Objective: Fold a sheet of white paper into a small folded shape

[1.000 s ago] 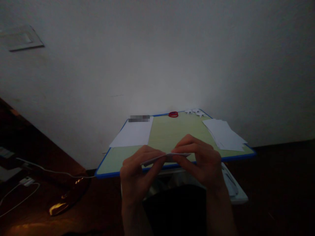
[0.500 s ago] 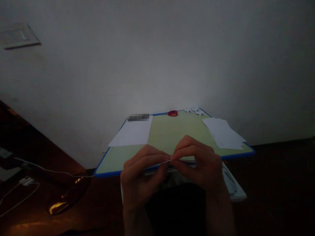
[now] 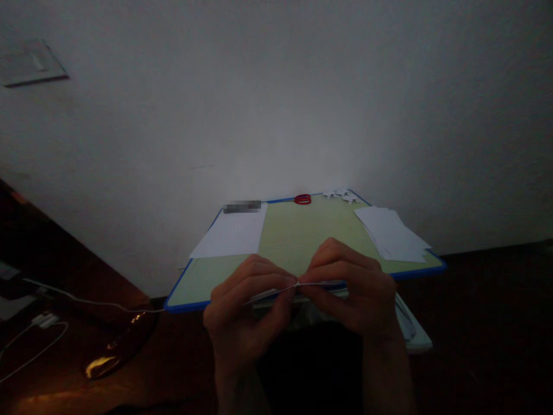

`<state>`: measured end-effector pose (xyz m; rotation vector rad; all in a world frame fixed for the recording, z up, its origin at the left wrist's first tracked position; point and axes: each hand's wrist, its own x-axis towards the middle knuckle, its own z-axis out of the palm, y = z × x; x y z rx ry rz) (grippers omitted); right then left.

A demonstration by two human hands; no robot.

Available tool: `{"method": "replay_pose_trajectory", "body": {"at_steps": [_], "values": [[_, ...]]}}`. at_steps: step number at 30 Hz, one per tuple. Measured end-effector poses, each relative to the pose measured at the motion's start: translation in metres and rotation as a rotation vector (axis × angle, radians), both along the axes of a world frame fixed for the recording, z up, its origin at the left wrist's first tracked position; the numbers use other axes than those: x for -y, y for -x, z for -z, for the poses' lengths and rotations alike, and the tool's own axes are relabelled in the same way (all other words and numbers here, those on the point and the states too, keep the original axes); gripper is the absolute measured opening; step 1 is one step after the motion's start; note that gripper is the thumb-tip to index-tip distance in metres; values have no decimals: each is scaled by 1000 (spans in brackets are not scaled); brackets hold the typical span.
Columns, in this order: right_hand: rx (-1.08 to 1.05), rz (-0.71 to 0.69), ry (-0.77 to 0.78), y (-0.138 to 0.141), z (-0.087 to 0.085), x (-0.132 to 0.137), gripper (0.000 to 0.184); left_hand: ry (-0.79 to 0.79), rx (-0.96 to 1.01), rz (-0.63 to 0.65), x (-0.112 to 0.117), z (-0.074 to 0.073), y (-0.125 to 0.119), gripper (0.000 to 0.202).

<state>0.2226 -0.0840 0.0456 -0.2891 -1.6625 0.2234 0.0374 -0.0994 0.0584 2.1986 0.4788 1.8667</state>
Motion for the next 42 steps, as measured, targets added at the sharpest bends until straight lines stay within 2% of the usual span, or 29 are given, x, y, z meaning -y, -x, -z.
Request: {"method": "replay_pose_trajectory", "body": {"at_steps": [7,17,20,25,30,35,39,42], "values": [[40,25,-18,-2,-3,1,11,-53,-21,-31,0,-5,-1,30],[10,-15,-28,0,-3,2,14,-78,-68,-56,0,-7,-4,26],[20,53,-54,0,-4,2,12,-63,-95,-81,1,-5,-3,25],[90,235,-92,-1,-6,3,11,-59,-199,-211,4,-6,0,22],[117,306,-117,1,-7,4,15,-66,-251,-247,5,-8,1,20],[89,287,-95,3,-7,5,13,-46,-206,-241,6,-7,0,21],[81,206,-24,0,-4,4,9,7,-106,-176,8,-5,1,23],[82,170,-33,-2,-4,3,9,85,-85,-135,8,-3,2,25]]}}
